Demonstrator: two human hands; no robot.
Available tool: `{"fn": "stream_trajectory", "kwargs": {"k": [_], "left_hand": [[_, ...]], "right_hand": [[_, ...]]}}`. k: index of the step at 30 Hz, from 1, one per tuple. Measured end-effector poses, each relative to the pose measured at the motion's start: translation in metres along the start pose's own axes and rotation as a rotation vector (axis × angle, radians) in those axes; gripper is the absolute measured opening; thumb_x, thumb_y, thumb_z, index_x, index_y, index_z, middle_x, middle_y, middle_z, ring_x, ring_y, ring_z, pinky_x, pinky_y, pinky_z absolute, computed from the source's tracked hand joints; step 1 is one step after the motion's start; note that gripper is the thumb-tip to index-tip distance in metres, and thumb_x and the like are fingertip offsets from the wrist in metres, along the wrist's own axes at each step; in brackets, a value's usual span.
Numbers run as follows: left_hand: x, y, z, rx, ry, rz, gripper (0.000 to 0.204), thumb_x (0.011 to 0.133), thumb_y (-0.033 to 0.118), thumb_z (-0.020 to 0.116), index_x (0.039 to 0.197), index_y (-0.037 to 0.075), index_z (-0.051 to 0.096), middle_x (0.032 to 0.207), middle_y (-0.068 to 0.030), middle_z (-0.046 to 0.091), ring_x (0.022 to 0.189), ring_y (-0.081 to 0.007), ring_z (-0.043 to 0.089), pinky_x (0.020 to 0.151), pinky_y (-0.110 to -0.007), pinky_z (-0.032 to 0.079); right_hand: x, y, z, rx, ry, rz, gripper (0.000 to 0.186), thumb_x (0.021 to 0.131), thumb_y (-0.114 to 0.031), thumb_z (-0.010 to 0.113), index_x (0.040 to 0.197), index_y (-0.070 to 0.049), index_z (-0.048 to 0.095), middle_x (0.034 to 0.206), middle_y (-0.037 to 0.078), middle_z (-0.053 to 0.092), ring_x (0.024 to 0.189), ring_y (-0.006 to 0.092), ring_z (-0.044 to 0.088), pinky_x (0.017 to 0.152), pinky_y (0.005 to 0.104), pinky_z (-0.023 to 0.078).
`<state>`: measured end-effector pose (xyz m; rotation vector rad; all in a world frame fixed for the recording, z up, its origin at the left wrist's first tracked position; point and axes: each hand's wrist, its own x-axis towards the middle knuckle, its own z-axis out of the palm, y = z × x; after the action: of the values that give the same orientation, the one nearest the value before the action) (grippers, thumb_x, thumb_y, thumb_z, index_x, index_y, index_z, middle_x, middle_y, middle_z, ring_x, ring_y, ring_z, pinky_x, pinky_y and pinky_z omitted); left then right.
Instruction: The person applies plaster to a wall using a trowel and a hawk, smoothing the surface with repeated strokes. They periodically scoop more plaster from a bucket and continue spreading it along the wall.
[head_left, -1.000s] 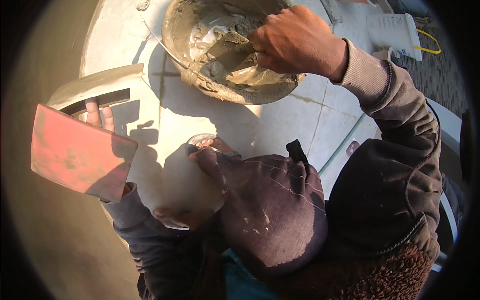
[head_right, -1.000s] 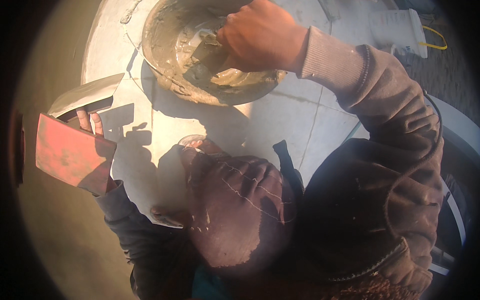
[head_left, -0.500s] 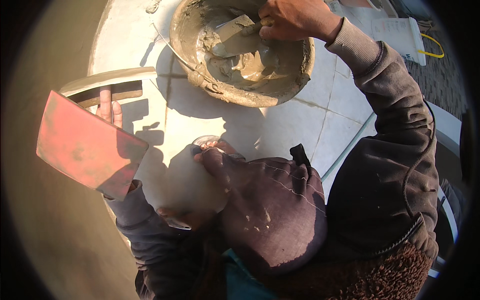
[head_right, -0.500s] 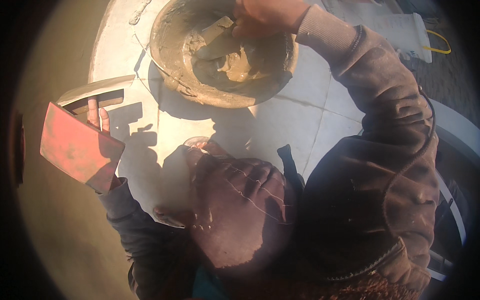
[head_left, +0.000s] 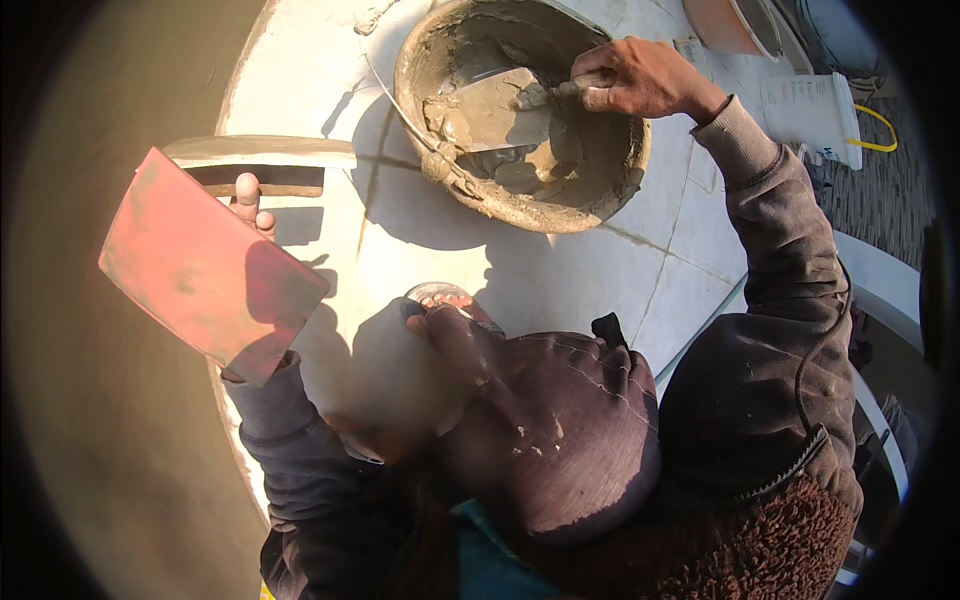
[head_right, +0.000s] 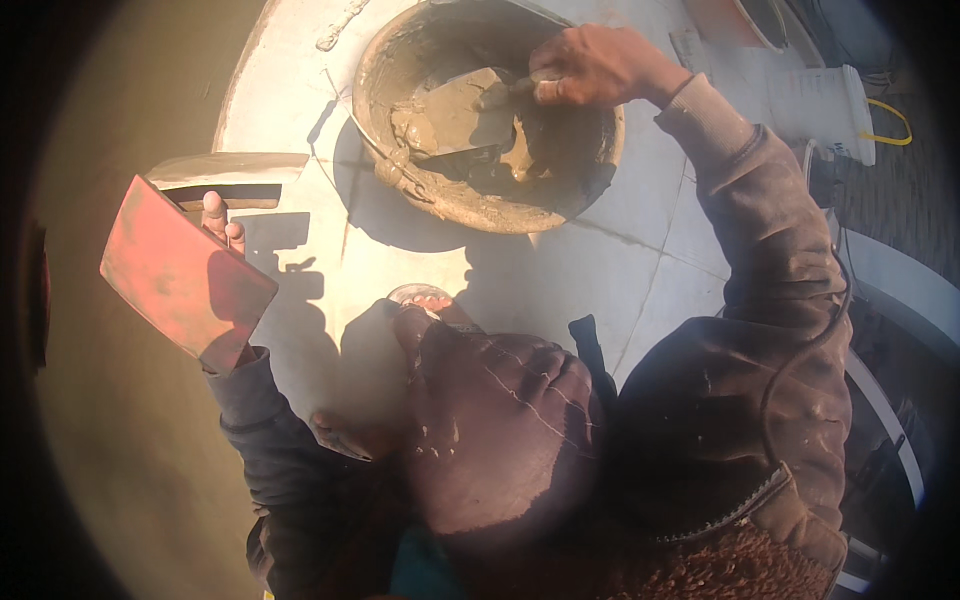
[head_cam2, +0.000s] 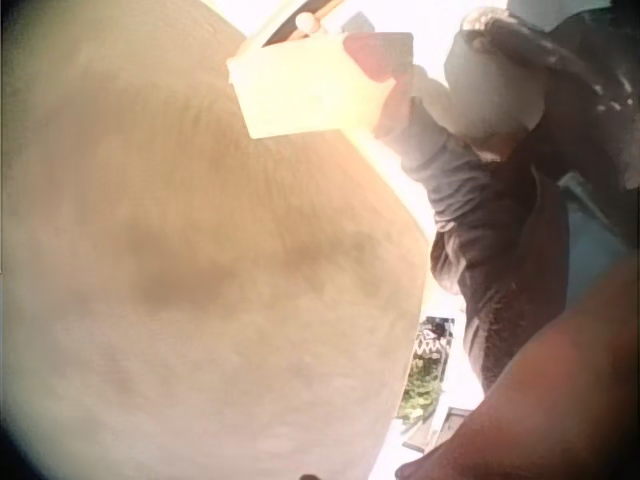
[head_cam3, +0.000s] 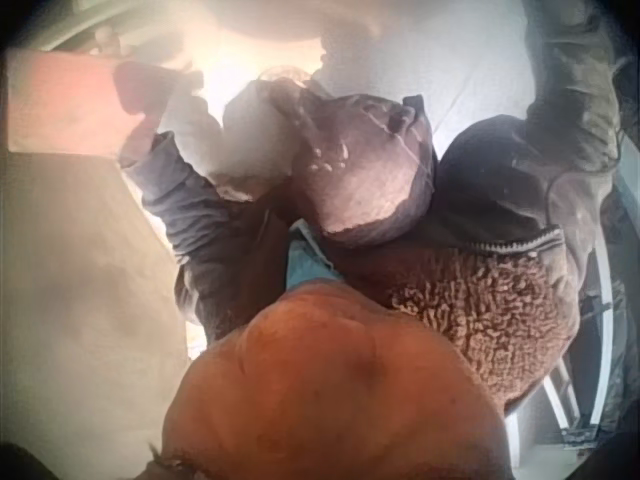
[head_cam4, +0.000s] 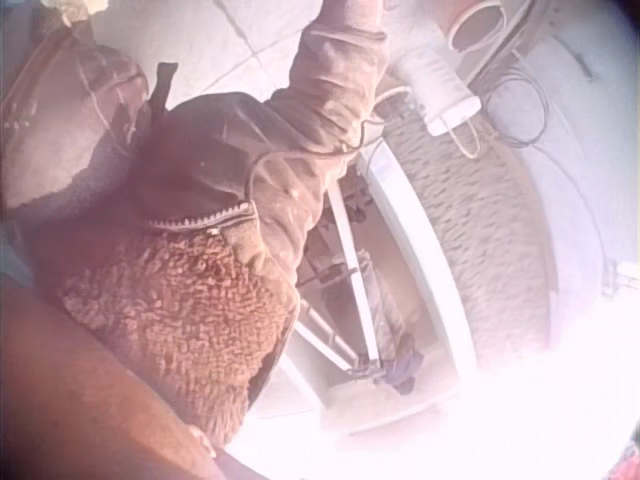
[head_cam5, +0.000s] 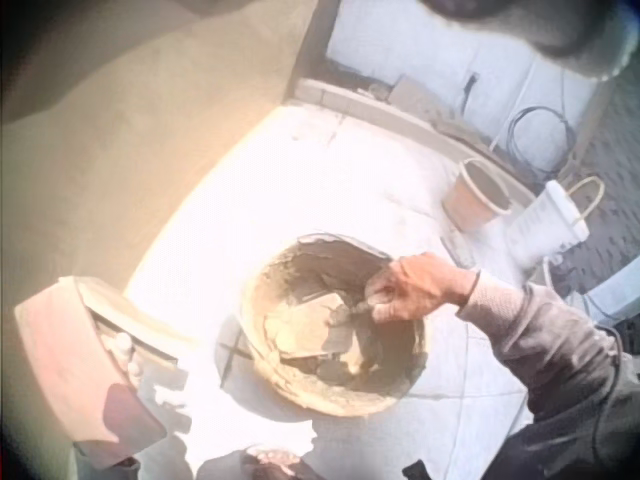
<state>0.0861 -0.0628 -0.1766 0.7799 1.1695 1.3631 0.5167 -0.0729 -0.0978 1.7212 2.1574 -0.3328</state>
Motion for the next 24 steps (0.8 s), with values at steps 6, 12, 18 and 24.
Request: {"fn": "stream_trajectory", "kwargs": {"k": [6, 12, 18, 24], "left_hand": [[0.004, -0.008, 0.005, -0.195, -0.133, -0.212, 0.052, 0.108, 0.037, 0.045, 0.152, 0.012, 0.035, 0.151, -0.0231, 0.044, 0.13, -0.0295, 0.056, 0.102, -0.038, 0.049], [-0.014, 0.019, 0.054, -0.618, -0.473, -0.159, 0.054, 0.105, 0.041, 0.049, 0.149, 0.012, 0.038, 0.135, -0.0171, 0.052, 0.131, -0.033, 0.054, 0.105, -0.046, 0.044], [-0.01, 0.021, 0.08, -0.831, -0.659, -0.172, 0.045, 0.099, 0.033, 0.064, 0.137, 0.01, 0.055, 0.127, -0.0141, 0.062, 0.119, -0.0305, 0.062, 0.094, -0.039, 0.05], [-0.014, 0.026, 0.083, -0.79, -0.747, -0.262, 0.046, 0.098, 0.035, 0.067, 0.136, 0.011, 0.057, 0.128, -0.0088, 0.062, 0.12, -0.0331, 0.06, 0.093, -0.042, 0.047]], "right_hand": [[-0.072, 0.027, 0.014, 0.556, 0.12, 0.209, 0.043, 0.086, -0.036, 0.066, 0.118, -0.008, 0.073, 0.097, 0.013, 0.075, 0.086, 0.0292, 0.071, 0.078, 0.0393, 0.055], [-0.128, -0.02, 0.017, 1.015, 0.588, 0.202, 0.047, 0.091, -0.037, 0.07, 0.12, 0.001, 0.066, 0.091, 0.004, 0.063, 0.079, 0.0131, 0.057, 0.072, 0.029, 0.048], [-0.129, -0.071, -0.004, 1.331, 0.722, 0.151, 0.048, 0.091, -0.035, 0.068, 0.123, 0.0, 0.064, 0.089, 0.005, 0.062, 0.073, 0.0117, 0.055, 0.065, 0.0268, 0.045], [-0.14, -0.084, -0.021, 1.351, 0.708, 0.16, 0.047, 0.092, -0.034, 0.065, 0.123, 0.001, 0.063, 0.085, 0.005, 0.061, 0.069, 0.0118, 0.055, 0.062, 0.027, 0.044]]}}
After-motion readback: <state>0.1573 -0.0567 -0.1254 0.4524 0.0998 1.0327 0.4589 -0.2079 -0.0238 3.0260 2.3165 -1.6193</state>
